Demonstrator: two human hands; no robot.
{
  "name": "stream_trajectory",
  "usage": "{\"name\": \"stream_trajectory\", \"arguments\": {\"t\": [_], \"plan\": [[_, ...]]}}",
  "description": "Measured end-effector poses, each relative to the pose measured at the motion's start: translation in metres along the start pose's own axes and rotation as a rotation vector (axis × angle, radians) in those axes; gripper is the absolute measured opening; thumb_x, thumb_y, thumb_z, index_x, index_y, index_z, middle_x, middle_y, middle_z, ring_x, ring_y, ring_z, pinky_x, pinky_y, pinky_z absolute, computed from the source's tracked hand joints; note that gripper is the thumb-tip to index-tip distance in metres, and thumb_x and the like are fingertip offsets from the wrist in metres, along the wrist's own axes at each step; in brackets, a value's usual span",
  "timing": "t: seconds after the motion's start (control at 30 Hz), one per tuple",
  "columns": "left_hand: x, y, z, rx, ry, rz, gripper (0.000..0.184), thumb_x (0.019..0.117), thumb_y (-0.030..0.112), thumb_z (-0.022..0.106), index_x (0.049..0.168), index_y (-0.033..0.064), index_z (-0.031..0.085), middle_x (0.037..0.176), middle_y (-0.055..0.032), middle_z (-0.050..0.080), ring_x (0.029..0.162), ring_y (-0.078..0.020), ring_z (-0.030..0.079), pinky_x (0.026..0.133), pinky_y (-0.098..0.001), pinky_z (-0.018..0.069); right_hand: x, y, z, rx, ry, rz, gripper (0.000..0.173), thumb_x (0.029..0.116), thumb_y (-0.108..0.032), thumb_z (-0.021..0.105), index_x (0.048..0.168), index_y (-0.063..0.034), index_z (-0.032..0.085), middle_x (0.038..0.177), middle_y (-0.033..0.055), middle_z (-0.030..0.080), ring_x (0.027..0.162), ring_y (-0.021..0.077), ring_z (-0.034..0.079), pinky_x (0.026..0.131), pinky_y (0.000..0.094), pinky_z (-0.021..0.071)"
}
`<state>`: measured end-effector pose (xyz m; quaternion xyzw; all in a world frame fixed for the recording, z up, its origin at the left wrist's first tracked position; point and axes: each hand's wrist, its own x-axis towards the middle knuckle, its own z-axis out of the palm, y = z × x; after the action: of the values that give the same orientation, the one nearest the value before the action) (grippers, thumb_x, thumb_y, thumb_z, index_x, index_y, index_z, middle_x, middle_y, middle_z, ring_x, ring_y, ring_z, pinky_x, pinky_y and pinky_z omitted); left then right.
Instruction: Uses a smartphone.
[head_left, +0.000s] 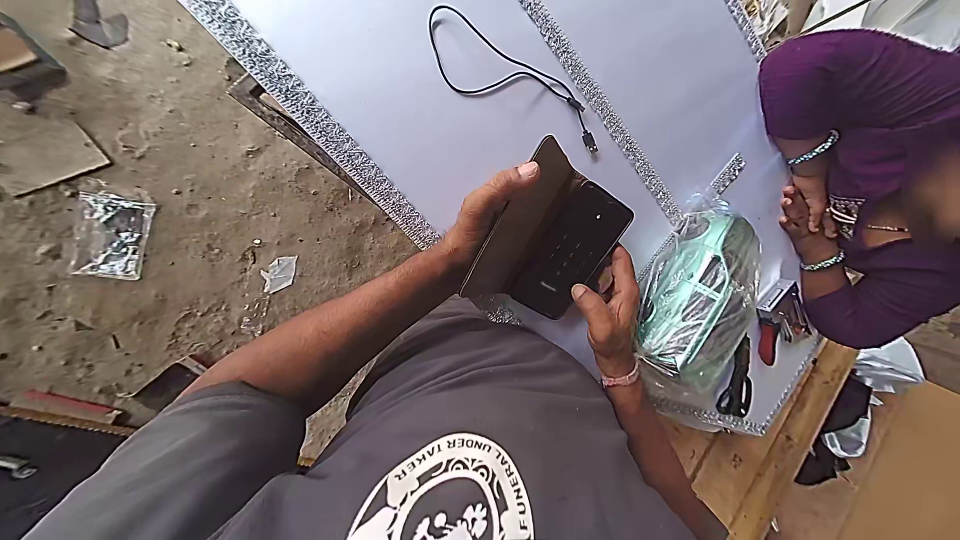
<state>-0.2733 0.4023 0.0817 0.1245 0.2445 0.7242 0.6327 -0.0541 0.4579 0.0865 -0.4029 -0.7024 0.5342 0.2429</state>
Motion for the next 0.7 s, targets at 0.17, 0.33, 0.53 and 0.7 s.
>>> {"name": "stream_trajectory", "arguments": {"t": [0.17,0.33,0.53,0.7], "plan": [[0.003,-0.014,-0.054,-0.03,-0.177,0.057,0.042,0.1097,0.03,0.035,0.136,0.005,0.057,0.122,-0.0108,0.07,0.111,-0.0168,0.069,0.096,-0.0353,0.0587,-0.001,0.005,0.006,0.084,0.091,-0.086,0.051,0.0872,-0.015,0.058,0.128,0.0143,0.049,0.098,0.0067,0.069,0.089,0.0069,0.069,0.08,0.0242,0.0595],[0.004,-0.011,-0.035,-0.103,-0.182,0.026,0.043,0.1073,0.031,0.041,0.141,0.0054,0.053,0.124,-0.0119,0.068,0.113,-0.0181,0.068,0.096,-0.0359,0.0578,0.0,0.004,0.007,0.068,0.114,-0.071,0.05,0.0875,-0.015,0.057,0.128,0.0145,0.051,0.1,0.0099,0.071,0.092,0.0097,0.07,0.082,0.0261,0.0604],[-0.005,0.002,0.005,-0.019,0.03,-0.041,0.036,0.1043,0.038,0.043,0.125,0.0165,0.064,0.102,-0.002,0.074,0.089,-0.0096,0.073,0.073,-0.0299,0.0631,0.0,0.003,0.007,0.08,0.107,-0.059,0.052,0.0859,-0.014,0.058,0.129,0.0148,0.05,0.104,0.0127,0.071,0.097,0.0127,0.071,0.086,0.0285,0.061],[-0.008,0.009,0.024,-0.021,0.064,-0.067,0.036,0.1048,0.034,0.039,0.127,0.0162,0.061,0.103,-0.0008,0.072,0.089,-0.0085,0.072,0.07,-0.0289,0.0628,0.002,0.002,0.004,0.108,0.09,-0.044,0.049,0.0875,-0.013,0.057,0.129,0.0128,0.052,0.105,0.0114,0.072,0.097,0.0123,0.071,0.087,0.0287,0.0605]]}}
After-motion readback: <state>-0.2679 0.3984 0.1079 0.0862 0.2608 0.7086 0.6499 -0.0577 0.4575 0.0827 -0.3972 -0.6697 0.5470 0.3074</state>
